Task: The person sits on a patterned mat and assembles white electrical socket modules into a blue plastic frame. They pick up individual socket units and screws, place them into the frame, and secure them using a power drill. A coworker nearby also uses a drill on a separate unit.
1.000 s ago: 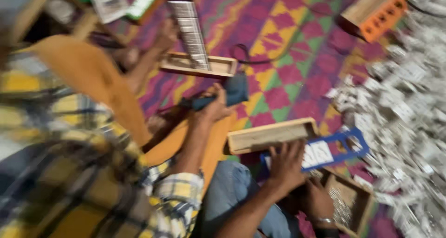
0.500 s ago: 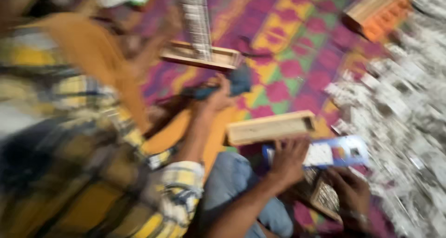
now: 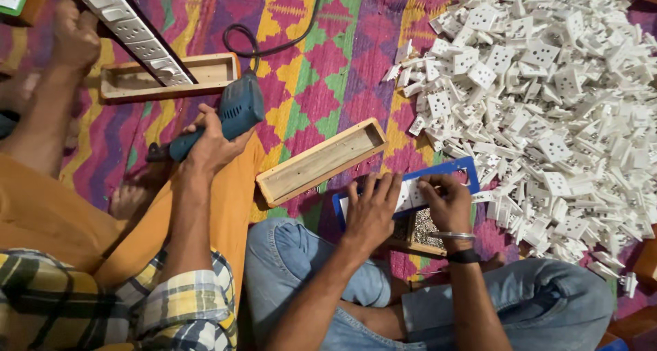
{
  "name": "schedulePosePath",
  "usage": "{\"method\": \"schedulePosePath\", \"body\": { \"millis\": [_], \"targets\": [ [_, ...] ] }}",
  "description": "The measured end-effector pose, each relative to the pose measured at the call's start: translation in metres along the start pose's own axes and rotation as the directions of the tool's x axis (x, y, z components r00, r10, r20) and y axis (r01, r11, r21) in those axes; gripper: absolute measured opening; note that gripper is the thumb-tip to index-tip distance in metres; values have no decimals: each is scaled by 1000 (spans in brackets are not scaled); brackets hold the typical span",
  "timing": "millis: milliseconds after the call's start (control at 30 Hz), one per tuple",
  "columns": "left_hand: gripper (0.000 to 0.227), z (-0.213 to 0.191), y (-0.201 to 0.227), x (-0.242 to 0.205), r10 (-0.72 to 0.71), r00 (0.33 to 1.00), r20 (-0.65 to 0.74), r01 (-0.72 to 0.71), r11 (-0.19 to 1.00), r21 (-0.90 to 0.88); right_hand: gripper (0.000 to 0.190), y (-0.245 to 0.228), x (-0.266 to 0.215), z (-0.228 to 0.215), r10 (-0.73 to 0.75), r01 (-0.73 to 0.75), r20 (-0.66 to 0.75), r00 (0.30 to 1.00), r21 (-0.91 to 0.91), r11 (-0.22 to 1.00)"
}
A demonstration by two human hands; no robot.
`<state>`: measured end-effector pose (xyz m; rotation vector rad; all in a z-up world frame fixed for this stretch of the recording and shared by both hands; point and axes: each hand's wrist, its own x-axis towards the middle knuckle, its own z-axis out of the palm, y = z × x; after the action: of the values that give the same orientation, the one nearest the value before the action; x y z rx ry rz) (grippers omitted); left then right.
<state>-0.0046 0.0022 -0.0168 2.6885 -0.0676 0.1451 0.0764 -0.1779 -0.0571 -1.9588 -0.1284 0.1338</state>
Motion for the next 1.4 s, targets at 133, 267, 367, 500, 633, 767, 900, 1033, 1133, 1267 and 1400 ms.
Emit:
{"method": "schedulePosePath", "body": {
  "millis": [133,267,367,500,633,767,900,1033,1133,1267,1400],
  "targets": [
    [93,4,-2,1,9,1000,-4,-9,1000,-4,13,3,0,1,37,-44,-54,998,-140,989],
    [88,4,0,-1,39,999,-4,-39,999,35,13,6,1,3,92,-96,-44,995,-82,992],
    [87,1,0,-1,69,998,-11,-69,998,15,28,7,5,3,119,-124,-142,983,-30,992],
    [84,6,0,-6,99,993,-63,-96,994,47,45,6,10,-5,191,-182,-113,975,86,980],
    [84,11,2,-9,107,993,-60,-101,991,88,44,-7,5,-4,202,-198,-111,973,43,979],
    [91,4,0,5,-21,992,-122,22,1000,6,42,-24,-3,-5,5,-55,-364,932,-128,990],
    [95,-2,-10,2,-119,992,-44,116,990,-78,44,-14,-3,-17,399,-343,-250,882,238,909],
    [88,-7,-7,5,-22,1000,17,26,970,-242,30,5,8,-16,344,-238,-108,933,530,814],
    [87,-12,-6,2,207,978,-10,-205,955,-216,26,15,7,-22,303,-202,-123,945,509,837],
    [85,-19,-6,3,280,956,-84,-292,905,-310,24,6,9,-28,277,-198,-87,957,500,843],
    [85,-24,-4,2,208,978,17,-185,900,-394,29,-12,3,-25,263,-196,-83,961,467,862]
  ]
}}
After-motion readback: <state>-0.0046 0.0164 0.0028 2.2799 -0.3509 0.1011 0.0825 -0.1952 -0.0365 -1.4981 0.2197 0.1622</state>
